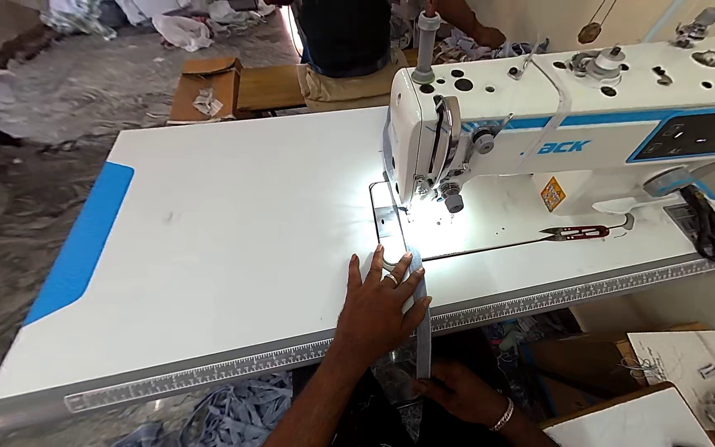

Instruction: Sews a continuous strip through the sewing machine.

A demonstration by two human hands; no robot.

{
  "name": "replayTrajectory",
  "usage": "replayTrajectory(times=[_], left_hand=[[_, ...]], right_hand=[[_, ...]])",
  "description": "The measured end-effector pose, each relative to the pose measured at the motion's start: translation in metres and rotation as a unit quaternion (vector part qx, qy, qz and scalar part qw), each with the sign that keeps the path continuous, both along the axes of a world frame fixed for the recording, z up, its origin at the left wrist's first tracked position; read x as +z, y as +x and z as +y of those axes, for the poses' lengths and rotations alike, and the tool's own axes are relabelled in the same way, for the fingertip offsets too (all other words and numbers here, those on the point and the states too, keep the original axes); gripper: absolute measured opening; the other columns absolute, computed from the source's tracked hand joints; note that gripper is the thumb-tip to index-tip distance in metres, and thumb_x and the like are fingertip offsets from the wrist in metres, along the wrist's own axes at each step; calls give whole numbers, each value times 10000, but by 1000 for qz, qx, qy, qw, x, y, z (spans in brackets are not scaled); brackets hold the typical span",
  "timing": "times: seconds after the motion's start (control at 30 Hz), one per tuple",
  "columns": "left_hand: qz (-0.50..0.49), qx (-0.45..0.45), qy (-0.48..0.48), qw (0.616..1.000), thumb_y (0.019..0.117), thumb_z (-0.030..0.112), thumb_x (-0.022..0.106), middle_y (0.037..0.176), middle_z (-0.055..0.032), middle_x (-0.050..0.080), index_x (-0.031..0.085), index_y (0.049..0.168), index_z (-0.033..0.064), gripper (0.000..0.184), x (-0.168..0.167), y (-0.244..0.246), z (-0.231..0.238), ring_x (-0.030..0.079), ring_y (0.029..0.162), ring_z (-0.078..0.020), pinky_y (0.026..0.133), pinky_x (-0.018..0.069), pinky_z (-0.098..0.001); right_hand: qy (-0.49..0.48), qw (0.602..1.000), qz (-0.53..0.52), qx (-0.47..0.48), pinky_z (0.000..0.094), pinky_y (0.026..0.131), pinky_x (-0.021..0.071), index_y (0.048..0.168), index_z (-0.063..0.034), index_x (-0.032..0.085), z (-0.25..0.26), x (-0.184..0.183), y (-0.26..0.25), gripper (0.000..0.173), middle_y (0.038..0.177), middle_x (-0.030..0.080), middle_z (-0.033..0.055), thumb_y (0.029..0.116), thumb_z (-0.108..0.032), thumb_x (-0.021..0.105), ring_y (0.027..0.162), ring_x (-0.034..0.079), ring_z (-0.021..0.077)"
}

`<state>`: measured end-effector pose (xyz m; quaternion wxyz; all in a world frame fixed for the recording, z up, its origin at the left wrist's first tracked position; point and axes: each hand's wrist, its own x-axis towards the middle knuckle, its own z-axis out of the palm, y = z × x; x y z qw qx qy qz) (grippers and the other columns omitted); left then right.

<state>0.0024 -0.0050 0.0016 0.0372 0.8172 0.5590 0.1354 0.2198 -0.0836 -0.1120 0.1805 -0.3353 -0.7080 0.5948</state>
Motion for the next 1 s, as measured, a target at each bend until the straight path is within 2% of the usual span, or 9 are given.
replayTrajectory(times=[0.17,0.33,1.0], left_hand=[[1,1,-6,1000,1036,612,353,1588,40,482,615,1445,319,568,0,0,0,264,1548,-384,1181,131,-754],[4,2,-7,1000,1034,622,351,1590,42,479,609,1450,332,569,0,0,0,265,1549,-379,1181,128,-754],[5,5,-4,1000,1035,619,347,1591,42,478,612,1446,333,567,0,0,0,266,1547,-387,1184,136,-749]], right_hand=[[-3,1000,5,-6,278,772,532,1062,-87,733,-1,2,0,351,905,685,34,1060,-390,555,810,628,81],[-1,1000,11,-5,276,800,542,1069,-84,735,0,1,1,328,943,697,36,1061,-361,560,845,642,81],[-3,1000,20,-1,278,813,555,1085,-83,733,-1,-1,1,330,955,713,27,1066,-358,553,863,661,73]])
